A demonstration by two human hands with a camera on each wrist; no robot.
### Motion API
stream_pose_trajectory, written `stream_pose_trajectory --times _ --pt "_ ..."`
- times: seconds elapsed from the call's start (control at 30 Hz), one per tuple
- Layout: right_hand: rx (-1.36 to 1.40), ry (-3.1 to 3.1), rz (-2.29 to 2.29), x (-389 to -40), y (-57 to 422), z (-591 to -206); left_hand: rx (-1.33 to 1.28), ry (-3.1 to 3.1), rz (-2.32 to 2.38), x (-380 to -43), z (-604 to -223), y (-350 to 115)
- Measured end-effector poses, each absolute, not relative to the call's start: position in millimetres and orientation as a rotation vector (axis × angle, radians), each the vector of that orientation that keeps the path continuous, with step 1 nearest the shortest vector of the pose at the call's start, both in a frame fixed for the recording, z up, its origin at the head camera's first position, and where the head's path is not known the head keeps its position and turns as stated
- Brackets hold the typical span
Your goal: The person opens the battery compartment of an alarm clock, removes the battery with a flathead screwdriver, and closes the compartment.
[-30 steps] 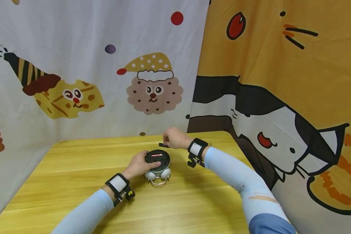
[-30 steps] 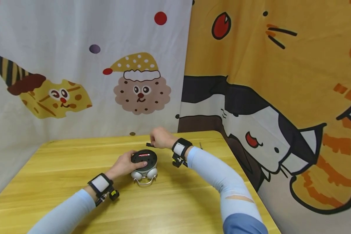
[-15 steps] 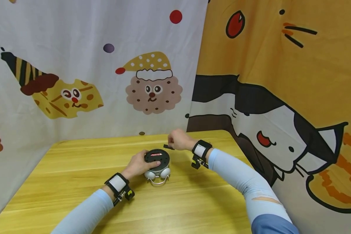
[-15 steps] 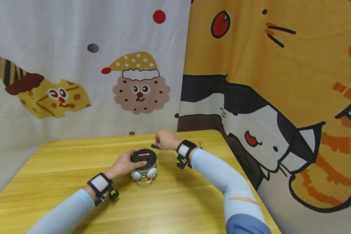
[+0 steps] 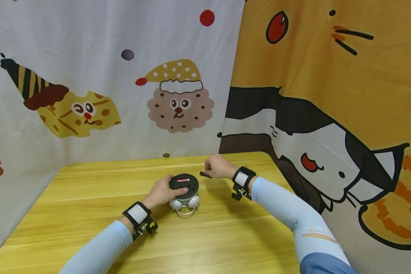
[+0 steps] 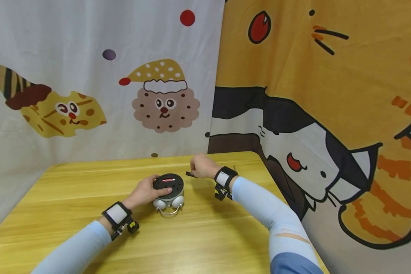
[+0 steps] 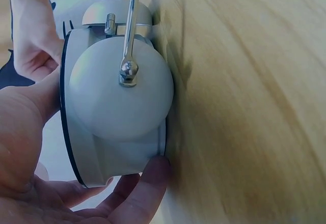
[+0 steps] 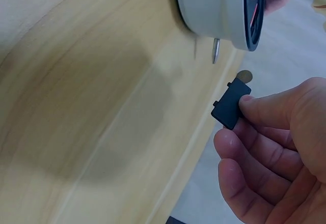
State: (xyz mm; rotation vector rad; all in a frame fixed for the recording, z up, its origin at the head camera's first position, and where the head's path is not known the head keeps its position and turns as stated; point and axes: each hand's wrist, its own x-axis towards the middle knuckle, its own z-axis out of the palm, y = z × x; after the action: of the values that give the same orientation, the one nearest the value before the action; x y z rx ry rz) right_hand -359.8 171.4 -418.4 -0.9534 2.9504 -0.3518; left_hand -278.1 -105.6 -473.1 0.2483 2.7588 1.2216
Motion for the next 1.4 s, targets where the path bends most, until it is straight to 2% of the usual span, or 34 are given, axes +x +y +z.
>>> stream_pose_trajectory --times 0.7,1.4 --pt "-0.810 2.985 -0.357 -361.8 204.8 -436.6 0.243 2.733 1.237 -279.6 -476.4 -106.5" --pt "-0.554 3.023 -0.353 -360.6 221.3 -450.1 0.231 2.741 1.237 -281.5 -476.5 -106.2"
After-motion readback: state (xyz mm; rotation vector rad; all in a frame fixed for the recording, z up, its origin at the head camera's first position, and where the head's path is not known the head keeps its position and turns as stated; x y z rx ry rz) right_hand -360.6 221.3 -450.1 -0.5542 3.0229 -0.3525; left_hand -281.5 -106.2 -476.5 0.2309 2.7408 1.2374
